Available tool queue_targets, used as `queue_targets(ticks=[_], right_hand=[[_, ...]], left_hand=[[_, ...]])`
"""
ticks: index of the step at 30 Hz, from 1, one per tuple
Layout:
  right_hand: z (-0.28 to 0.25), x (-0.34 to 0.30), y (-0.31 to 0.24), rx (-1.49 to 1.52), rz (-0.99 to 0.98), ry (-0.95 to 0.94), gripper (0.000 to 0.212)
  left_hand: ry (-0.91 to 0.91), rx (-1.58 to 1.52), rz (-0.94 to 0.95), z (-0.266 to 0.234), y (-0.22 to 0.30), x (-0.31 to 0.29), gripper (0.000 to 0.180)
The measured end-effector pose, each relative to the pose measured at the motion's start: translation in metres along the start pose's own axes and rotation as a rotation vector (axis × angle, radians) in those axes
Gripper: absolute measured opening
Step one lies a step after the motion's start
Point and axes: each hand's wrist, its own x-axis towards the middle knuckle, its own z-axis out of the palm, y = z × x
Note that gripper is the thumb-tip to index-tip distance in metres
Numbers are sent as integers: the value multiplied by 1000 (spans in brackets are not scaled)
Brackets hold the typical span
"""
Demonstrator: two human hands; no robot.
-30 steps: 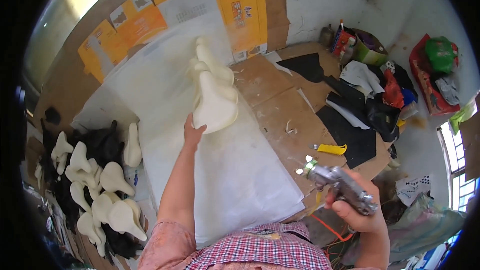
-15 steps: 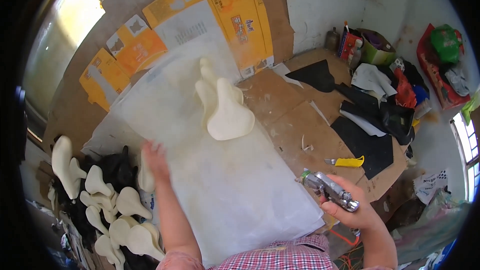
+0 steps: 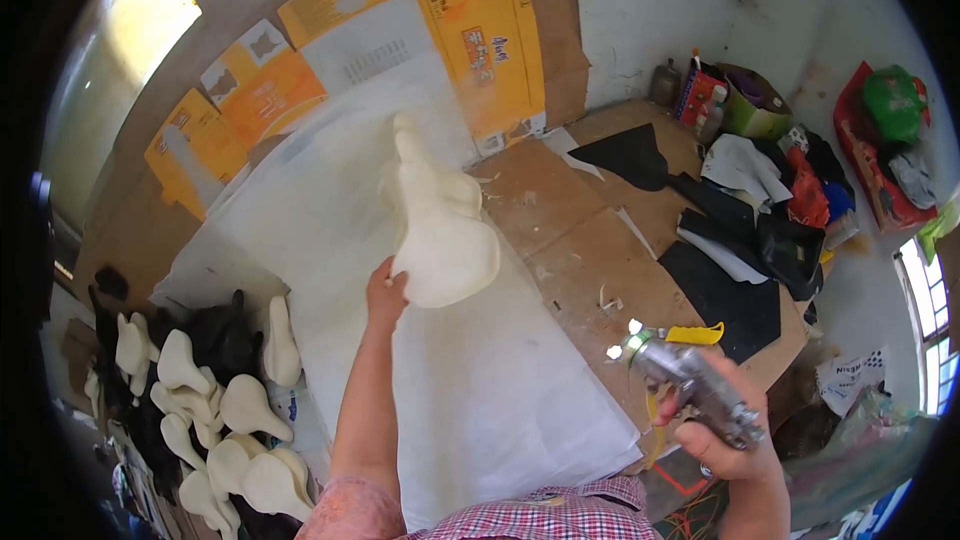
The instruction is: Sorting foam bicycle saddle components and applying adhesive using a spray gun.
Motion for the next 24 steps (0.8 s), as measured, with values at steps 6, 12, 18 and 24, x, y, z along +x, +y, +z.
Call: queue_targets(ticks=[6, 12, 18, 24], right_hand=[[0, 17, 18, -388, 166, -229, 57], [18, 27, -4, -32, -74, -4, 56], [4, 22, 18, -268, 235, -110, 55], [12, 26, 28, -193, 210, -149, 57]], left_hand=[[402, -773, -155, -134, -14, -65, 38], [420, -805, -126, -115, -35, -44, 40], [48, -805, -74, 9, -23, 42, 45], [158, -190, 112, 43, -37, 51, 38]])
